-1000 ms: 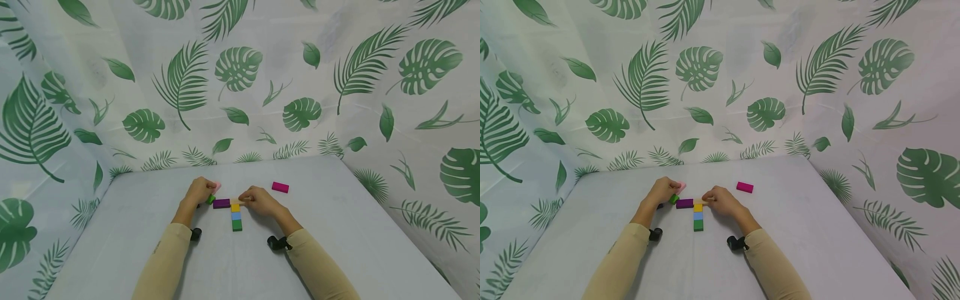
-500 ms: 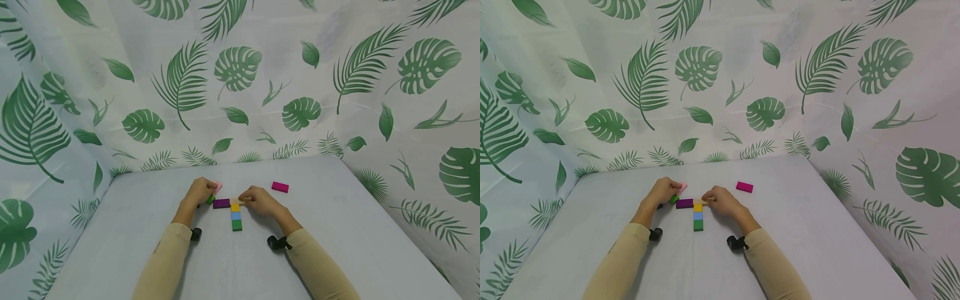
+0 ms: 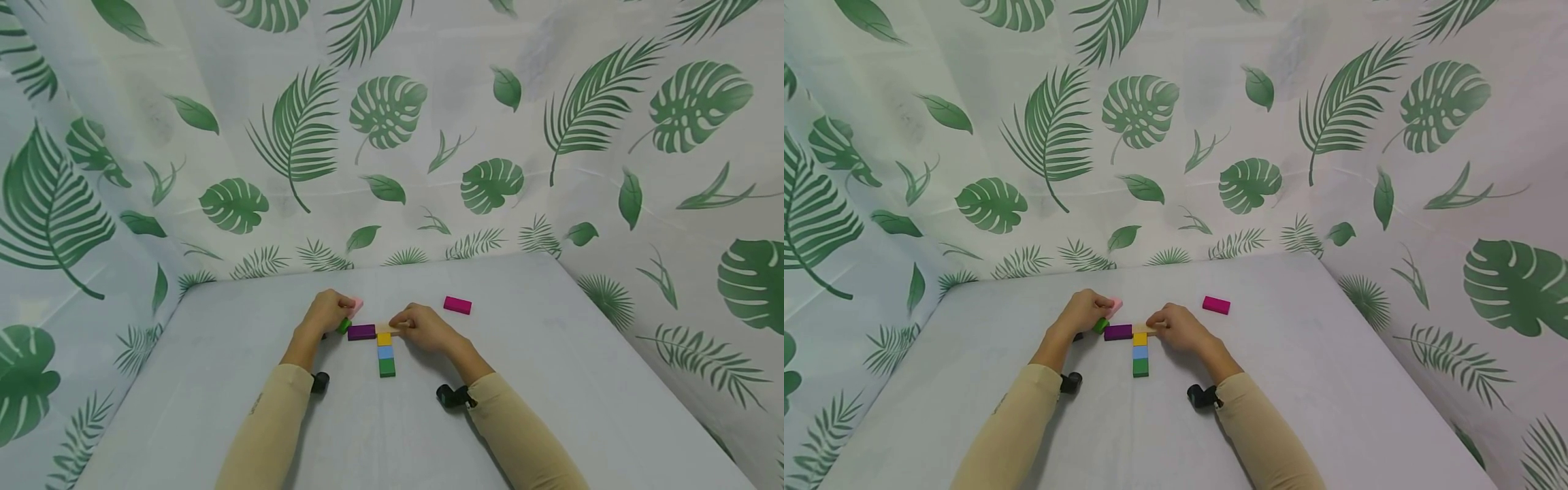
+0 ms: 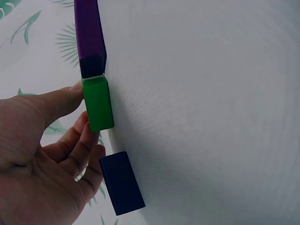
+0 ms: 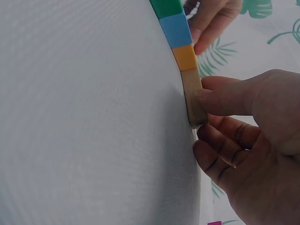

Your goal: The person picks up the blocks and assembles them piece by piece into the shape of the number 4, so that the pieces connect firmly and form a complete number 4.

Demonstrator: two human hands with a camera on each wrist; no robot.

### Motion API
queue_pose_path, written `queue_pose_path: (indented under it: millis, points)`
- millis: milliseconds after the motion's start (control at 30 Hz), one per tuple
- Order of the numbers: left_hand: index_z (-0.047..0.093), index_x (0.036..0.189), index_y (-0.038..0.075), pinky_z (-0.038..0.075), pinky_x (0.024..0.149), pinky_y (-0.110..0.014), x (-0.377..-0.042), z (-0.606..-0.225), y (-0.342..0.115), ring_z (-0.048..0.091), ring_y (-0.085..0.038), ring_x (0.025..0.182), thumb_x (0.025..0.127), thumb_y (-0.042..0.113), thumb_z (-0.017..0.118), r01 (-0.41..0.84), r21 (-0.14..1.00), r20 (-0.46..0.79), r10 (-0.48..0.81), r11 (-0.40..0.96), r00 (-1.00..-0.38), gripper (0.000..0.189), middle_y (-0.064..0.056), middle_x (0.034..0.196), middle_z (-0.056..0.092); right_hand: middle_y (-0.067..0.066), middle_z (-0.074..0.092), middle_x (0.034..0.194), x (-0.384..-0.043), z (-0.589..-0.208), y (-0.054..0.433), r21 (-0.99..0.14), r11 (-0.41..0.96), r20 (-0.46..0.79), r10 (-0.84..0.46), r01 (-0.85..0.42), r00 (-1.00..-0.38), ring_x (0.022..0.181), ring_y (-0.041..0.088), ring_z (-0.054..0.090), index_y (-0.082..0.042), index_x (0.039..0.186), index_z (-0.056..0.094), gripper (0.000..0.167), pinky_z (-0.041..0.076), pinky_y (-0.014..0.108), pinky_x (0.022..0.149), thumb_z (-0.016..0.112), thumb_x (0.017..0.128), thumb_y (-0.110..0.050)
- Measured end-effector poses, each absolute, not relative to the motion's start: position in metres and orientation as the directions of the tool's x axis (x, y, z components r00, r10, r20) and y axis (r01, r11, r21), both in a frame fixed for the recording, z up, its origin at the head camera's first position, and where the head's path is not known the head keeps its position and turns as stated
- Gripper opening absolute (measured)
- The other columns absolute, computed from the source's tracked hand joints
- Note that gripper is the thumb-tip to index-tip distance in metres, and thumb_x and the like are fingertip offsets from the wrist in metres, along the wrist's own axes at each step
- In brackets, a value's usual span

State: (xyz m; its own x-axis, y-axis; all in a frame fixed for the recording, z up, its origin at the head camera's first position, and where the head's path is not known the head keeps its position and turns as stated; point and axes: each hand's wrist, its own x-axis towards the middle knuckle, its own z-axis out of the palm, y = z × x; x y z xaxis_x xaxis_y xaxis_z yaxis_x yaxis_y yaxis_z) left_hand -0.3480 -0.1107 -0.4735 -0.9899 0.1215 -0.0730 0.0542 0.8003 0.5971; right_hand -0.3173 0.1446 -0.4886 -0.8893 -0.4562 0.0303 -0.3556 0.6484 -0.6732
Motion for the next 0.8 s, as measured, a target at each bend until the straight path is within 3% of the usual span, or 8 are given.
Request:
queue_pose_path:
  millis: [800]
  points:
    - [0.076, 0.126, 0.011, 0.054, 0.104, -0.045, -0.3453, -0.4716, -0.1075, 0.066, -0.025, 0.120, 0.101, 0.016, 0.068, 0.064, 0.596, -0.085, 0.142, 0.801, -0.986, 0.026, -0.010, 0.130, 0.073, 0.000, 0.070, 0.111, -0.3194, -0.4907, 0.1462, -0.670, 0.638, 0.047, -0.473, -0.379, -0.880, 0.097, 0.016, 0.058, -0.014, 0.119, 0.079, 0.023, 0.052, 0.033, 0.086, 0.069, 0.099, -0.009]
